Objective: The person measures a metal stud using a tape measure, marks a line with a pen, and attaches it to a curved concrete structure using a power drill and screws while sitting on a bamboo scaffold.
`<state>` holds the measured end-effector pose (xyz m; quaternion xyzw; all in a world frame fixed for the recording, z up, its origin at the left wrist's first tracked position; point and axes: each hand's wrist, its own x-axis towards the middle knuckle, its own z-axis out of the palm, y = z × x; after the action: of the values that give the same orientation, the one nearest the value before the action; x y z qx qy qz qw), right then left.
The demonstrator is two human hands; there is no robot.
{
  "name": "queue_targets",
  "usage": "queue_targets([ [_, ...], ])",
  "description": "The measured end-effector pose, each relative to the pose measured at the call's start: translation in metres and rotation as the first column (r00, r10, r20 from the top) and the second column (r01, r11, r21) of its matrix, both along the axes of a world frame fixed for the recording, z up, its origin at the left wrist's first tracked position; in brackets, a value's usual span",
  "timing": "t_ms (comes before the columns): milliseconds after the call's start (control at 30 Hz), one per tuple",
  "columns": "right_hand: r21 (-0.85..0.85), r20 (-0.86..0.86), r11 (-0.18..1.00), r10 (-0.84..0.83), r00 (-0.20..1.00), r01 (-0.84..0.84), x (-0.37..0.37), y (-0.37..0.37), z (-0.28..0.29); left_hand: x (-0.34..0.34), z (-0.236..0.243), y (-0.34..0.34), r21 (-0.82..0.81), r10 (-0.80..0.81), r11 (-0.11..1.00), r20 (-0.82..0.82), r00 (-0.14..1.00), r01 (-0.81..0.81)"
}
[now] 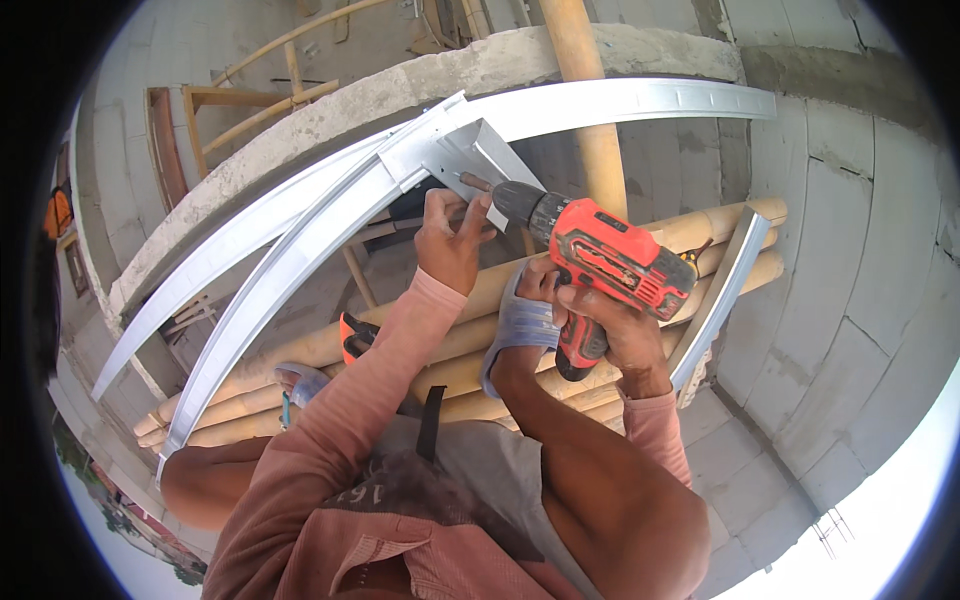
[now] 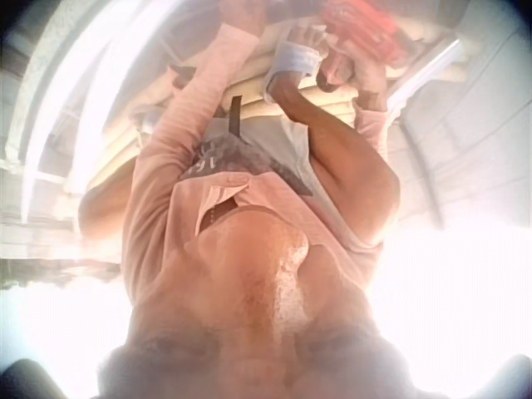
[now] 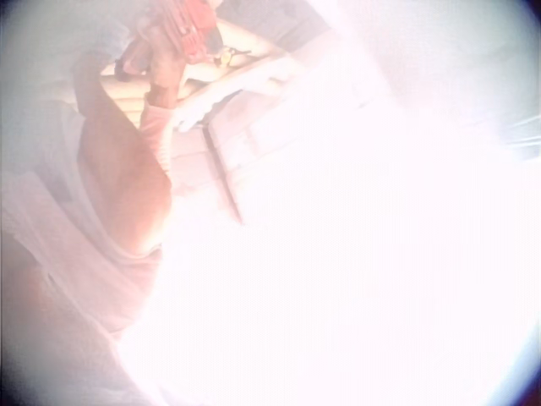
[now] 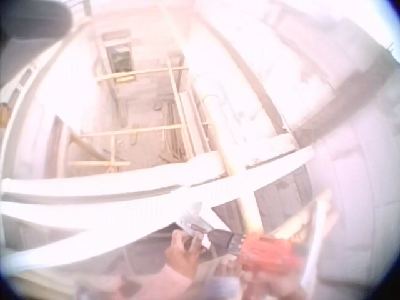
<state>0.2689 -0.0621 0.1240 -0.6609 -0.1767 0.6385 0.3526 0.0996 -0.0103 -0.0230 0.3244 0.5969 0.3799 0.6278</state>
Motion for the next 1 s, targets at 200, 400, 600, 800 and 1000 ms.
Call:
queue_targets([
  [200, -0.027, 0.066, 0.999, 0.044, 0.997, -0.042, -0.005, -0.001, -0.004, 0.002, 0.0, 0.0, -0.021, -0.026, 0.999, 0.027, 0.999, 0.026],
  [400, 0.002, 0.197, 0.992, 0.122, 0.973, -0.125, -0.031, 0.02, 0.013, -0.003, -0.01, 0.0, 0.061, -0.118, 0.991, -0.029, 0.993, 0.119],
  [600, -0.016, 0.303, 0.976, 0.212, 0.929, -0.217, -0.048, 0.05, 0.015, -0.008, -0.032, -0.001, 0.119, -0.097, 0.987, -0.077, 0.992, 0.106],
  [800, -0.137, 0.505, 0.811, 0.551, 0.665, -0.568, -0.018, 0.088, 0.033, -0.003, -0.036, 0.004, 0.2, -0.016, 0.979, -0.084, 0.996, 0.033],
  [1000, -0.213, 0.533, 0.817, 0.557, 0.637, -0.536, -0.048, 0.101, 0.035, -0.008, -0.037, 0.006, 0.202, 0.001, 0.979, -0.097, 0.995, 0.019],
])
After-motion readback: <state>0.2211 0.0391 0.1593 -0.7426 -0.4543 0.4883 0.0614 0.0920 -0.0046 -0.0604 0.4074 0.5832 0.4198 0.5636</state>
